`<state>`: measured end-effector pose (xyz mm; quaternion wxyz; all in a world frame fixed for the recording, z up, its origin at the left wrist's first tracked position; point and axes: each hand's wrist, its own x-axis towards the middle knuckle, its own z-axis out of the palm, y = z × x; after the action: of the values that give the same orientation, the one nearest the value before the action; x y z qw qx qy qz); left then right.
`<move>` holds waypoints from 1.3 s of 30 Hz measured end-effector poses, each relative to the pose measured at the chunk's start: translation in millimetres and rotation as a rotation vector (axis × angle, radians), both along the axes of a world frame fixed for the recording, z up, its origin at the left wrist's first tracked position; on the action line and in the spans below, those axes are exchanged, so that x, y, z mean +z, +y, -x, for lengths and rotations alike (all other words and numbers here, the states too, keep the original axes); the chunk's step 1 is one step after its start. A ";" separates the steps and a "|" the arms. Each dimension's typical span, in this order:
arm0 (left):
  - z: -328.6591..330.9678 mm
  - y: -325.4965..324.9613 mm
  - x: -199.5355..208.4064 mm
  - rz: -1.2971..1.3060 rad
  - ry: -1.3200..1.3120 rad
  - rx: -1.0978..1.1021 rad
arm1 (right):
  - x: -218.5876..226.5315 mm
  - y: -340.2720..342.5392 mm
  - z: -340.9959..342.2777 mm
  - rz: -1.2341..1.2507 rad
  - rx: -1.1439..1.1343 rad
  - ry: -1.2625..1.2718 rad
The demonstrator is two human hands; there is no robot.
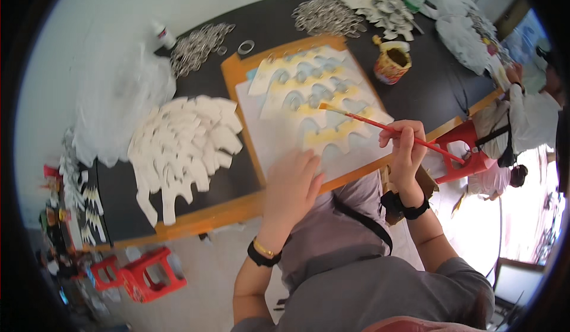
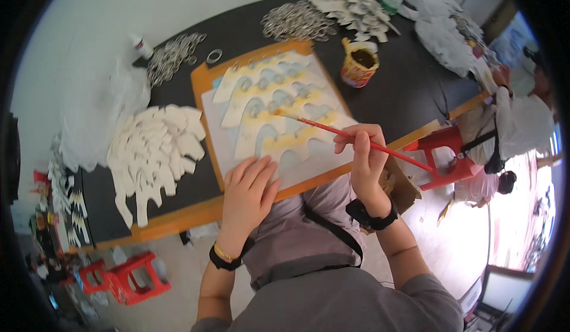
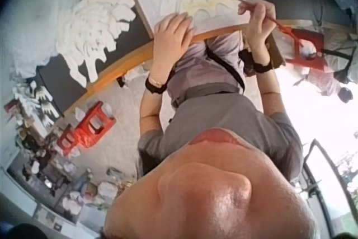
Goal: Applying adhesive to shoe upper components using a paintbrush and template.
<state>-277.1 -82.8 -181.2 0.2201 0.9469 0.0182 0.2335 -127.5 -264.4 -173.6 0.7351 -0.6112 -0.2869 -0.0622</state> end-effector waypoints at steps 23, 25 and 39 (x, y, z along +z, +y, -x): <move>15.2 17.6 29.6 -0.057 0.023 -0.025 | 14.3 -55.7 -139.3 0.345 -0.106 0.000; 17.2 44.5 54.1 -0.051 0.091 -0.104 | -4.6 -77.6 -139.2 0.363 -0.232 -0.087; -200.2 315.6 9.4 -0.295 0.297 0.335 | -31.1 -61.2 -87.6 0.316 -0.257 0.024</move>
<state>-76.9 232.8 -171.8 0.0331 0.9764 0.1728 0.1252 -39.9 -325.6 -204.7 0.6195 -0.7511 -0.2039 -0.1023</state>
